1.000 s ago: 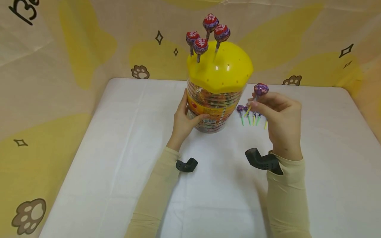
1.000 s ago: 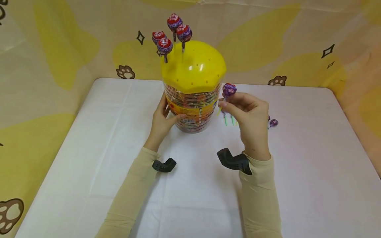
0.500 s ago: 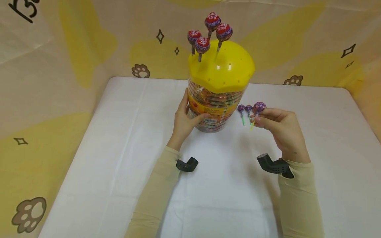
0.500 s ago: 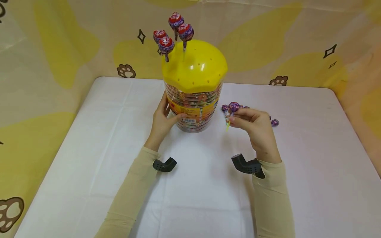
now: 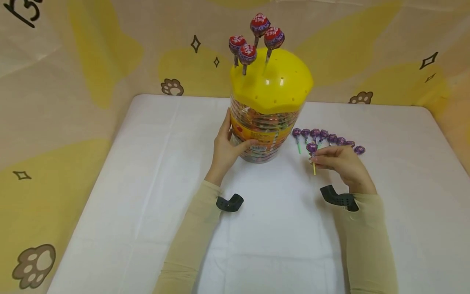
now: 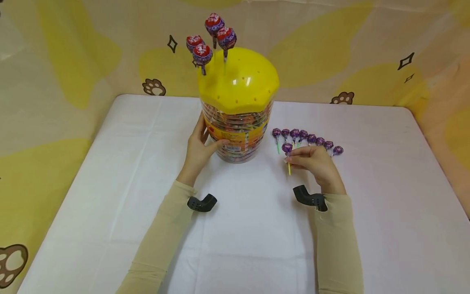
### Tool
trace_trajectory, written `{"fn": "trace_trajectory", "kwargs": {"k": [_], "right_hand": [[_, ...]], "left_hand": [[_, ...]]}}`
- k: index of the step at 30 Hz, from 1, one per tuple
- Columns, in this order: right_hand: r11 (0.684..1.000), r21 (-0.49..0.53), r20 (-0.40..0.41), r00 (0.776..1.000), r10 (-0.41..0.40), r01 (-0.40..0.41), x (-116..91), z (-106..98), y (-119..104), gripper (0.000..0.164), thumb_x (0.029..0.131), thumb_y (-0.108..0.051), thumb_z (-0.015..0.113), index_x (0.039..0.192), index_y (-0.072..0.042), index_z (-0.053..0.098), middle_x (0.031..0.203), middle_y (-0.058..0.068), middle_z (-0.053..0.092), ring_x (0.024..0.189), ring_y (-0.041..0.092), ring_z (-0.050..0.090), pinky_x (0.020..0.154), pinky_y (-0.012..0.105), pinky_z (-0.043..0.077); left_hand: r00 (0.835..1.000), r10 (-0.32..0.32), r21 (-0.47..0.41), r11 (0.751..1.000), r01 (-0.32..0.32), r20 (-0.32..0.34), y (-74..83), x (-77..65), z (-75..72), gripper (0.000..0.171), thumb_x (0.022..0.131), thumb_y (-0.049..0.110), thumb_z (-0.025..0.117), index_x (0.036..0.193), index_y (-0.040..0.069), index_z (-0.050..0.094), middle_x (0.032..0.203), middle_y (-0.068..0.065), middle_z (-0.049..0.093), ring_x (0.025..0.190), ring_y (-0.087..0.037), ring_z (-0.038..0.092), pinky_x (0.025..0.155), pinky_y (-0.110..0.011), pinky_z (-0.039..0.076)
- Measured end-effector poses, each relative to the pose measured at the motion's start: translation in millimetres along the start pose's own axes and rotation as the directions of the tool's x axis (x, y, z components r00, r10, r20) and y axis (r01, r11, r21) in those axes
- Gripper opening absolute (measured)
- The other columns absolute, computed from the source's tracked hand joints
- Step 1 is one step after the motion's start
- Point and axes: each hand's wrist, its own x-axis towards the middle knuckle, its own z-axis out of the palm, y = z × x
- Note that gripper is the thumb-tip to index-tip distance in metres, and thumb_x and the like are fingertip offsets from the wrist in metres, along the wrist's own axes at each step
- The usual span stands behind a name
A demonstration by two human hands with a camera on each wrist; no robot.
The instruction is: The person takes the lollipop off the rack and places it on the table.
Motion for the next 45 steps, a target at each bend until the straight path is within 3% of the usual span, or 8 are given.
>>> {"fn": "trace_trajectory", "kwargs": {"k": [5,8,12,23,28,33,38,45], "right_hand": [[0.992,0.080,0.043,0.994,0.099,-0.102,10.2,-5.4,21.5,0.009,0.087,0.005,0.063,0.088,0.000,0.071,0.080,0.000,0.071,0.074,0.012,0.069,0.069,0.024,0.057],[0.983,0.116,0.069,0.988,0.135,-0.143,12.6,-6.6,27.9,0.011,0.087,0.007,0.062,0.090,0.001,0.071,0.081,0.001,0.071,0.075,0.012,0.069,0.069,0.023,0.057],[0.975,0.112,0.077,0.980,0.186,-0.194,13.9,-7.6,32.1,0.012,0.087,0.007,0.061,0.094,0.002,0.071,0.081,0.000,0.070,0.075,0.009,0.068,0.069,0.021,0.057],[0.970,0.046,0.016,0.971,0.239,-0.240,13.5,-7.3,31.7,0.017,0.087,-0.003,0.066,0.077,-0.015,0.074,0.077,-0.004,0.070,0.069,0.005,0.066,0.066,0.018,0.056],[0.973,0.009,-0.012,0.973,0.232,-0.232,14.3,-6.8,31.8,0.009,0.087,-0.004,0.067,0.089,-0.001,0.074,0.075,-0.003,0.069,0.066,0.004,0.065,0.063,0.018,0.056],[0.972,-0.104,-0.057,0.977,0.206,-0.211,14.5,-5.0,29.8,0.025,0.087,-0.006,0.067,0.100,0.016,0.066,0.069,-0.004,0.068,0.060,0.003,0.063,0.059,0.016,0.055],[0.932,-0.299,-0.096,0.978,0.186,-0.206,13.1,-2.8,25.2,0.033,0.085,-0.016,0.071,0.099,0.014,0.067,0.067,-0.006,0.065,0.059,0.003,0.058,0.059,0.015,0.050],[0.877,-0.435,-0.106,0.979,0.177,-0.205,10.9,-4.8,20.9,0.041,0.084,-0.027,0.073,0.102,0.010,0.069,0.072,-0.003,0.068,0.074,0.012,0.055,0.071,0.022,0.042]], "left_hand": [[1.000,0.019,-0.007,1.000,-0.019,-0.004,-1.6,-0.3,-0.4,0.111,0.066,0.048,0.071,0.152,0.009,0.013,0.155,-0.008,0.022,0.141,-0.016,0.021,0.114,-0.035,0.025],[0.999,0.033,-0.009,0.999,-0.033,-0.007,-2.4,-0.1,-0.3,0.113,0.064,0.053,0.067,0.152,0.008,0.013,0.154,-0.009,0.022,0.141,-0.016,0.021,0.114,-0.036,0.025],[0.999,0.033,-0.015,0.999,-0.033,-0.007,-2.4,0.3,0.2,0.113,0.063,0.053,0.067,0.152,0.008,0.013,0.154,-0.009,0.022,0.141,-0.016,0.021,0.114,-0.036,0.024],[0.999,0.040,-0.025,0.999,-0.041,-0.004,-3.0,1.2,1.3,0.113,0.064,0.053,0.067,0.152,0.008,0.013,0.155,-0.009,0.021,0.141,-0.016,0.020,0.114,-0.036,0.023],[0.999,0.036,-0.022,0.999,-0.036,-0.005,-2.9,0.9,1.1,0.111,0.065,0.049,0.069,0.152,0.007,0.013,0.155,-0.009,0.022,0.141,-0.016,0.020,0.114,-0.036,0.024],[1.000,0.030,-0.022,0.999,-0.030,-0.003,-2.6,0.6,1.0,0.107,0.069,0.040,0.072,0.152,0.008,0.013,0.155,-0.009,0.022,0.141,-0.016,0.020,0.114,-0.036,0.023],[0.999,0.034,-0.018,0.999,-0.034,-0.007,-3.0,0.9,0.9,0.108,0.068,0.044,0.071,0.152,0.007,0.013,0.155,-0.009,0.022,0.141,-0.016,0.021,0.114,-0.035,0.024],[0.999,0.033,-0.020,0.999,-0.033,-0.006,-3.9,1.2,1.0,0.108,0.069,0.042,0.072,0.152,0.008,0.013,0.155,-0.008,0.022,0.141,-0.016,0.020,0.114,-0.035,0.024]]}}
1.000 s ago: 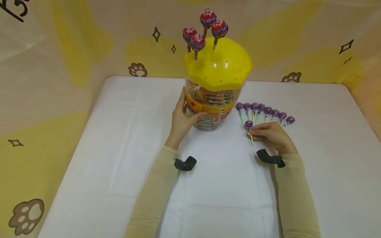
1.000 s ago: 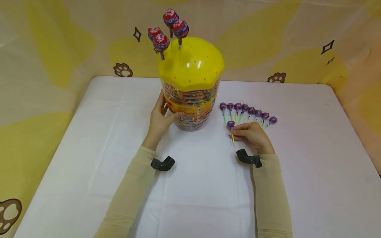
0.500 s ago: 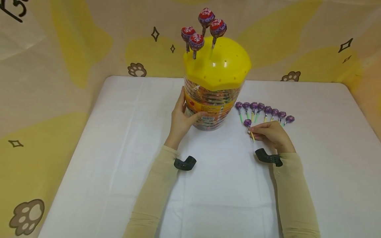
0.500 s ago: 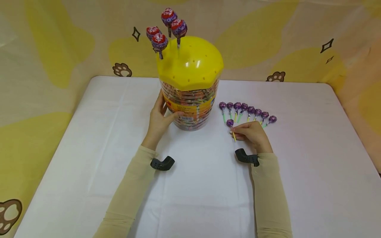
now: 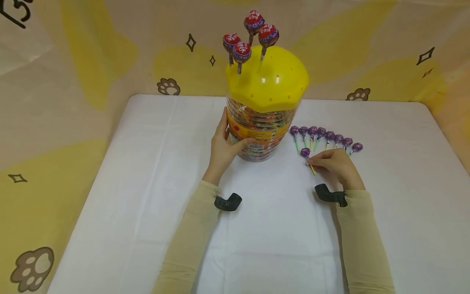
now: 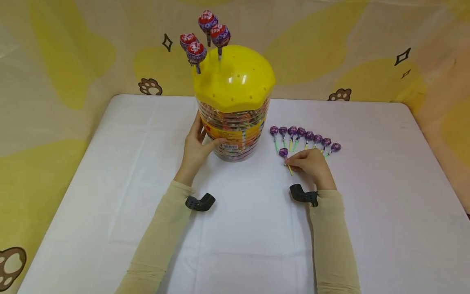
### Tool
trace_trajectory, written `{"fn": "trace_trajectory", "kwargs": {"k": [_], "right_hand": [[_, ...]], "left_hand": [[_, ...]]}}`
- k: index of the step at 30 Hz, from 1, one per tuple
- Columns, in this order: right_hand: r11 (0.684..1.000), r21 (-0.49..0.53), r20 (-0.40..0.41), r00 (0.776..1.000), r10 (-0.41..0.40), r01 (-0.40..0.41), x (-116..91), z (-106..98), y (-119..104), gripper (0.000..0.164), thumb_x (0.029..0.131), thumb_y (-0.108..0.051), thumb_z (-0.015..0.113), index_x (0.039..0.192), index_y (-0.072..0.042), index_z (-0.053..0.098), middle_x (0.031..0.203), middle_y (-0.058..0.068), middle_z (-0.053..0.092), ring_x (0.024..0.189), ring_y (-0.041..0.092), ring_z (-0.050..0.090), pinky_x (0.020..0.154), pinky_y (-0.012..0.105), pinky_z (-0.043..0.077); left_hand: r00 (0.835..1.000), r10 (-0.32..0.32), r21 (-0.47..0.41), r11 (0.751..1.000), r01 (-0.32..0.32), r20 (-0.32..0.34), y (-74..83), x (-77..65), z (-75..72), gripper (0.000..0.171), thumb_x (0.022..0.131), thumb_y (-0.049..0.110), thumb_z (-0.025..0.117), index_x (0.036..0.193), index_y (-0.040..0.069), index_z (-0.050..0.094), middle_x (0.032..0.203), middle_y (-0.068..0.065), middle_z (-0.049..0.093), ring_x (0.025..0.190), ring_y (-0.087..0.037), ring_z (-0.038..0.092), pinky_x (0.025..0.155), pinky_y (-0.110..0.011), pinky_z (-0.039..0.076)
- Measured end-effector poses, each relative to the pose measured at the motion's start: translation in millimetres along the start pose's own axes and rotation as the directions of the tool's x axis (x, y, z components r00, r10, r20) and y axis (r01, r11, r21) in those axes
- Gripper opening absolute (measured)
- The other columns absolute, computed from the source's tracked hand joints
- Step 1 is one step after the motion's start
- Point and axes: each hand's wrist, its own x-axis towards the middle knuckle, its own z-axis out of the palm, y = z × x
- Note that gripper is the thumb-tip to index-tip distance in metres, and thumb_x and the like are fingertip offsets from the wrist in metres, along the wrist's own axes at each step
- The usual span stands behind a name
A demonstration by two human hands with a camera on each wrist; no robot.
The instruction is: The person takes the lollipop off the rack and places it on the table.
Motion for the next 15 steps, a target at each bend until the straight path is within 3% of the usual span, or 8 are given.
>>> {"fn": "trace_trajectory", "kwargs": {"k": [7,11,15], "right_hand": [[1.000,-0.018,0.014,1.000,-0.006,0.007,-2.6,-4.7,-0.1,0.044,0.084,-0.030,0.073,0.107,0.008,0.068,0.086,0.002,0.072,0.094,0.021,0.051,0.094,0.042,0.037],[0.998,0.052,-0.005,0.999,-0.037,0.037,-6.0,-7.2,-2.2,0.042,0.087,-0.025,0.069,0.110,0.011,0.065,0.089,0.003,0.072,0.086,0.010,0.059,0.100,0.050,0.037],[0.981,0.163,-0.047,0.994,-0.097,0.104,-10.3,-8.7,-6.1,0.039,0.090,-0.018,0.065,0.113,0.013,0.061,0.086,-0.009,0.069,0.076,0.000,0.064,0.104,0.059,0.031]], "left_hand": [[1.000,-0.001,0.002,1.000,0.001,-0.002,1.1,-0.6,-0.2,0.105,0.072,0.035,0.076,0.152,0.008,0.014,0.154,-0.008,0.022,0.141,-0.017,0.021,0.114,-0.035,0.024],[1.000,-0.002,0.004,1.000,0.002,-0.001,0.3,-0.3,-0.2,0.107,0.069,0.041,0.073,0.152,0.008,0.014,0.154,-0.009,0.022,0.140,-0.016,0.021,0.114,-0.034,0.024],[1.000,-0.005,-0.002,1.000,0.005,-0.001,0.6,-0.1,-0.1,0.106,0.069,0.040,0.073,0.152,0.008,0.014,0.155,-0.008,0.022,0.141,-0.016,0.021,0.114,-0.034,0.023]]}}
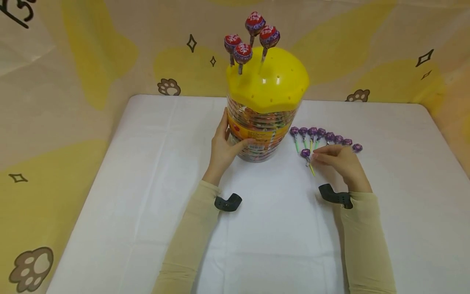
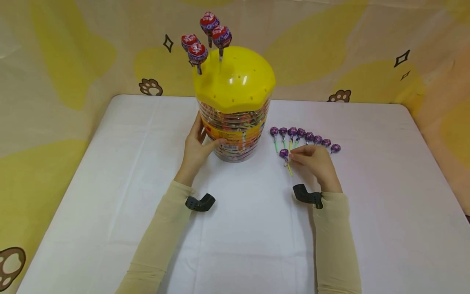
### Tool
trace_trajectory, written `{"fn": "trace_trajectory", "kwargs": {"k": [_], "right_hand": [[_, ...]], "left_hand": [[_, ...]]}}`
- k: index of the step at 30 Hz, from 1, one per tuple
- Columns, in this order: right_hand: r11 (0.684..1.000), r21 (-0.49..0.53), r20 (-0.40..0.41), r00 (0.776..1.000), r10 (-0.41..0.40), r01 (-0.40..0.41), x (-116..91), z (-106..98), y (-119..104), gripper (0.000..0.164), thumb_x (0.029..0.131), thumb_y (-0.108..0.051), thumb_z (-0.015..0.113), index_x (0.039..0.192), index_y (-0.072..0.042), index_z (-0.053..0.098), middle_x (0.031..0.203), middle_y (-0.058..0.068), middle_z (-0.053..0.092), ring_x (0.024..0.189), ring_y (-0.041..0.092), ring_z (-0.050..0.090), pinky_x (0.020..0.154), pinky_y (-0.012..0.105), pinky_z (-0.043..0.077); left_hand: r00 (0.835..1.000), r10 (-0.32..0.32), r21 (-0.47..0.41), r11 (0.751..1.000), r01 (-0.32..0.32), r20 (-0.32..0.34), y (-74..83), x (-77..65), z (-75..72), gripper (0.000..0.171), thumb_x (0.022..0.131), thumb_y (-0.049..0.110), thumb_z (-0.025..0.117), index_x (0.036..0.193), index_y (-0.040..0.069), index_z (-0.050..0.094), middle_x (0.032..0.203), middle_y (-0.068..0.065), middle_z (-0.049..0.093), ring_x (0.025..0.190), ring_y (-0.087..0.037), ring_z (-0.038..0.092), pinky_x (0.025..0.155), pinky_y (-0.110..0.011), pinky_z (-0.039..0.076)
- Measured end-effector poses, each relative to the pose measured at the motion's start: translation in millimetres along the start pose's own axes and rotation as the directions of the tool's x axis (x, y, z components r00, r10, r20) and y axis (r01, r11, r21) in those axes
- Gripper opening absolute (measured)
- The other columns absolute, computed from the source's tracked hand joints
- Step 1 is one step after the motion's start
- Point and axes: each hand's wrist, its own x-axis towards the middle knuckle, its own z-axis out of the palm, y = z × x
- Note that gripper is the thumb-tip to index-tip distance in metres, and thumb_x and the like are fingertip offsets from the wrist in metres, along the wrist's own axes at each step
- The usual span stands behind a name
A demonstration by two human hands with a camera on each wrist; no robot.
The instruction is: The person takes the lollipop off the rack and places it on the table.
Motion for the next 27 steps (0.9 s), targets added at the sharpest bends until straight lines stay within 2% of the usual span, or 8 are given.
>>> {"fn": "trace_trajectory", "kwargs": {"k": [3,7,9,11,16,20,24,27], "right_hand": [[0.998,0.035,-0.034,0.998,-0.047,0.048,-2.8,1.6,-6.2,0.037,0.090,-0.017,0.064,0.114,0.011,0.061,0.084,-0.015,0.067,0.079,0.001,0.064,0.103,0.057,0.033],[0.994,0.061,-0.099,0.991,-0.089,0.095,-7.7,4.5,-18.6,0.035,0.091,-0.019,0.065,0.115,0.007,0.063,0.088,-0.013,0.068,0.084,0.010,0.066,0.091,0.032,0.048],[0.988,0.099,-0.146,0.984,-0.105,0.120,-11.0,6.0,-26.9,0.034,0.089,-0.021,0.067,0.112,0.004,0.066,0.088,-0.012,0.069,0.083,0.012,0.066,0.082,0.022,0.050],[0.973,0.169,-0.189,0.974,-0.123,0.156,-14.6,6.8,-35.9,0.031,0.086,-0.020,0.071,0.108,0.002,0.068,0.088,-0.009,0.070,0.081,0.013,0.066,0.076,0.019,0.050],[0.900,0.337,-0.240,0.950,-0.202,0.276,-21.8,8.8,-60.9,0.026,0.081,-0.013,0.076,0.100,0.004,0.071,0.088,0.000,0.072,0.080,0.018,0.065,0.076,0.021,0.051],[0.848,0.393,-0.269,0.926,-0.263,0.355,-24.6,10.2,-81.9,0.026,0.079,-0.008,0.077,0.099,0.007,0.070,0.087,0.005,0.072,0.080,0.020,0.065,0.076,0.020,0.053],[0.774,0.459,-0.297,0.896,-0.330,0.437,-24.2,14.0,-102.0,0.025,0.078,-0.003,0.076,0.098,0.012,0.069,0.086,0.011,0.071,0.080,0.022,0.067,0.076,0.023,0.056],[0.703,0.505,-0.315,0.865,-0.391,0.501,-22.4,17.8,-116.3,0.024,0.079,0.001,0.073,0.098,0.014,0.067,0.088,0.014,0.070,0.080,0.025,0.067,0.077,0.027,0.056]], "left_hand": [[1.000,0.000,-0.002,1.000,0.000,-0.002,0.8,-0.4,-0.5,0.107,0.069,0.041,0.072,0.152,0.008,0.014,0.154,-0.009,0.022,0.141,-0.016,0.021,0.114,-0.034,0.023],[1.000,-0.008,-0.001,1.000,0.008,-0.002,1.8,-0.3,-0.2,0.105,0.070,0.035,0.073,0.152,0.009,0.013,0.155,-0.008,0.022,0.141,-0.016,0.020,0.114,-0.034,0.024],[1.000,-0.014,0.000,1.000,0.014,-0.001,2.1,-0.4,0.1,0.101,0.075,0.027,0.076,0.152,0.009,0.013,0.155,-0.008,0.022,0.141,-0.016,0.020,0.114,-0.034,0.024],[1.000,-0.021,0.000,1.000,0.021,0.001,1.7,-0.4,0.5,0.099,0.077,0.017,0.077,0.152,0.009,0.012,0.155,-0.007,0.021,0.141,-0.016,0.020,0.114,-0.033,0.024],[1.000,-0.027,0.007,1.000,0.027,0.000,1.3,-0.8,0.2,0.099,0.078,0.011,0.078,0.152,0.009,0.012,0.155,-0.007,0.021,0.141,-0.016,0.020,0.114,-0.033,0.024],[1.000,-0.029,0.008,1.000,0.029,-0.002,1.2,-0.7,0.4,0.099,0.078,0.011,0.078,0.152,0.010,0.013,0.155,-0.006,0.021,0.141,-0.016,0.020,0.114,-0.034,0.024],[1.000,-0.029,0.004,1.000,0.029,0.000,1.0,-0.6,0.7,0.099,0.078,0.011,0.078,0.152,0.011,0.013,0.155,-0.006,0.021,0.141,-0.015,0.020,0.114,-0.034,0.024],[1.000,-0.031,0.004,0.999,0.031,0.001,1.3,-0.7,0.4,0.099,0.078,0.012,0.078,0.152,0.011,0.013,0.155,-0.005,0.021,0.141,-0.015,0.020,0.114,-0.034,0.024]]}}
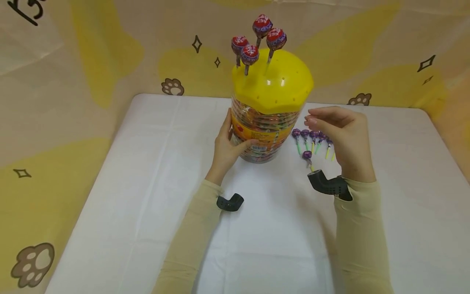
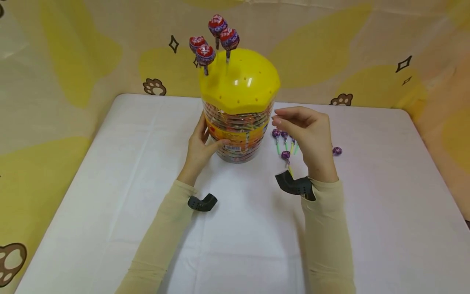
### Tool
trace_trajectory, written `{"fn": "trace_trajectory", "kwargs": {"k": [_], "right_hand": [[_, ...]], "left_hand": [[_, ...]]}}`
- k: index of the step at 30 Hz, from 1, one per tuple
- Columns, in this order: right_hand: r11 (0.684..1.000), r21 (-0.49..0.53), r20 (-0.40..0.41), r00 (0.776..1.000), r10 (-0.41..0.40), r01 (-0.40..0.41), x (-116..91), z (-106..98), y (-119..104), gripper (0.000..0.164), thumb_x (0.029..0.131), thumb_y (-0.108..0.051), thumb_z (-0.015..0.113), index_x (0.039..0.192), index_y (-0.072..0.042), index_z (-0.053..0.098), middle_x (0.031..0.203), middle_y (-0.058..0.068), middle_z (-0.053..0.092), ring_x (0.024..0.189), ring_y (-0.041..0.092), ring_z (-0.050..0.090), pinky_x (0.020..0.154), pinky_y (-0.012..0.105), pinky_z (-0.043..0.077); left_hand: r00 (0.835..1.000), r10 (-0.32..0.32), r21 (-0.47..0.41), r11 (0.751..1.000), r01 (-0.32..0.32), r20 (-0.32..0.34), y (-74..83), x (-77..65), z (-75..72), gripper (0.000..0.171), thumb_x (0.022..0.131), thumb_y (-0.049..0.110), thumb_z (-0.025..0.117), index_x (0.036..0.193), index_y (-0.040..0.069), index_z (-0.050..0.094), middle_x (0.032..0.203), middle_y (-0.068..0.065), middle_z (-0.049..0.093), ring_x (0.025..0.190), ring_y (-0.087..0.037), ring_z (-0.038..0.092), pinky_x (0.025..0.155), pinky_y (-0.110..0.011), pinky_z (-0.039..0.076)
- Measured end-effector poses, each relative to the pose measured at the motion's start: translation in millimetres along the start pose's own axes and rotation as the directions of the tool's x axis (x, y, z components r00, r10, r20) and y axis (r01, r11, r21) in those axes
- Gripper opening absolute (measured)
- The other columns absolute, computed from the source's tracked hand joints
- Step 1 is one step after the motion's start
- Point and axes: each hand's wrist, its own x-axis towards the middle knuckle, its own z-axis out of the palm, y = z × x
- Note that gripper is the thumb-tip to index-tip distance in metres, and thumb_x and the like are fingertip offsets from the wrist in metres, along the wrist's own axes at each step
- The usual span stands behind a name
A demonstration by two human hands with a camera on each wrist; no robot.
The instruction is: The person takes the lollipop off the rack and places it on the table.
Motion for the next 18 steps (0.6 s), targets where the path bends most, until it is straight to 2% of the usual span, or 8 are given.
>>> {"fn": "trace_trajectory", "kwargs": {"k": [6,13,18], "right_hand": [[0.995,0.041,-0.008,0.995,-0.096,0.096,10.4,21.3,-15.9,0.025,0.079,0.000,0.074,0.099,0.014,0.067,0.093,0.018,0.069,0.082,0.030,0.065,0.079,0.029,0.056],[0.989,0.048,-0.044,0.989,-0.139,0.141,22.1,45.9,-31.6,0.027,0.077,-0.005,0.078,0.097,0.011,0.069,0.093,0.019,0.069,0.088,0.032,0.063,0.089,0.033,0.052],[0.988,0.010,-0.045,0.987,-0.154,0.155,35.1,62.1,-36.6,0.023,0.077,-0.006,0.078,0.097,0.005,0.072,0.098,0.017,0.068,0.097,0.031,0.060,0.091,0.032,0.051]], "left_hand": [[1.000,-0.008,0.003,1.000,0.008,-0.003,-0.5,0.4,-0.4,0.101,0.077,0.013,0.079,0.152,0.011,0.013,0.155,-0.004,0.020,0.141,-0.014,0.019,0.114,-0.034,0.023],[1.000,-0.012,0.009,1.000,0.012,-0.004,-0.4,0.6,-0.5,0.101,0.077,0.016,0.080,0.152,0.011,0.013,0.155,-0.003,0.020,0.141,-0.013,0.019,0.114,-0.033,0.024],[1.000,-0.017,0.006,1.000,0.017,-0.003,-0.1,0.5,-0.5,0.099,0.078,0.016,0.079,0.153,0.012,0.014,0.156,-0.002,0.020,0.141,-0.012,0.019,0.114,-0.032,0.024]]}}
